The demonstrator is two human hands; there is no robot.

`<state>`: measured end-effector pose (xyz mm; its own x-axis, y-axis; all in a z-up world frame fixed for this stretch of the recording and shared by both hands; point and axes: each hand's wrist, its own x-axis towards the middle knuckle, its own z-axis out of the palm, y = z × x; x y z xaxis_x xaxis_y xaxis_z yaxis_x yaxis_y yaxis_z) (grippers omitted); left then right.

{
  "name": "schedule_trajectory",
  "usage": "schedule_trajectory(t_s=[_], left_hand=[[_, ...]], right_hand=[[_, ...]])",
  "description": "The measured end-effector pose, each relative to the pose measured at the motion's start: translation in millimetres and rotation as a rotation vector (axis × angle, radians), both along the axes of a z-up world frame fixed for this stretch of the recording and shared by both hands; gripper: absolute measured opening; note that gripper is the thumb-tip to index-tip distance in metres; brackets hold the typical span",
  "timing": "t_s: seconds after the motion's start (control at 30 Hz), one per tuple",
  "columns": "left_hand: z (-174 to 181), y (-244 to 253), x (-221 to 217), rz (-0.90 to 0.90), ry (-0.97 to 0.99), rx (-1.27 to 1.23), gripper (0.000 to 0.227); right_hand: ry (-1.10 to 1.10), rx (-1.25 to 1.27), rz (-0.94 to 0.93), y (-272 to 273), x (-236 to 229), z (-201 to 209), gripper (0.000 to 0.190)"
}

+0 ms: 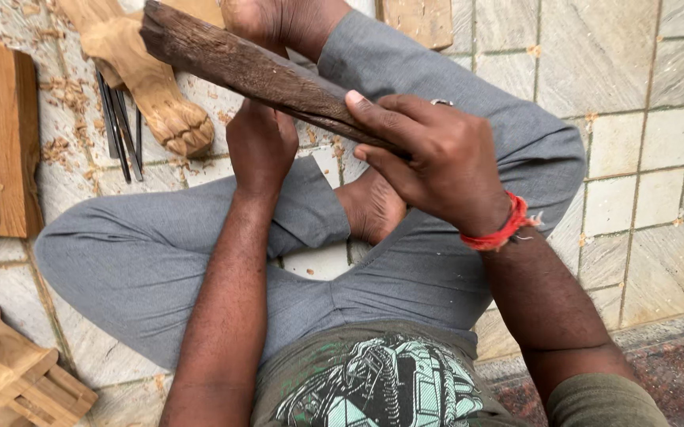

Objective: The person sits cross-legged on a tiled floor and carves a wooden piece using a chisel and a wooden mallet. They repeatedly strike the chisel to shape the wood, with wood shavings accumulating around the work area.

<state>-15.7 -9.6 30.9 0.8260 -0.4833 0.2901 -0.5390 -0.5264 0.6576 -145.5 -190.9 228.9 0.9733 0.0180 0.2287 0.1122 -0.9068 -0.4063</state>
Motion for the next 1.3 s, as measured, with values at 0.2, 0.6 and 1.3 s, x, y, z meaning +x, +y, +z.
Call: schedule_trajectory(t_s=[0.2, 0.6, 1.3], left_hand=[[-1.2, 2.9, -8.7, 0.054, -0.001, -0.048, 0.009], [2.3, -5.4, -3.5, 0.271, 0.586, -0.442, 0.012], [-4.3, 5.9, 4.0, 0.297, 0.373, -0.39, 0.012]], right_hand=[[0.033, 0.051, -0.024, -0.4, -5.3, -2.8, 0.05], [0.006, 0.884, -0.41, -37.3, -36.9, -60.1, 0.055], [-0.019, 1.124, -0.666, -41.9, -29.9, -72.4, 0.06]])
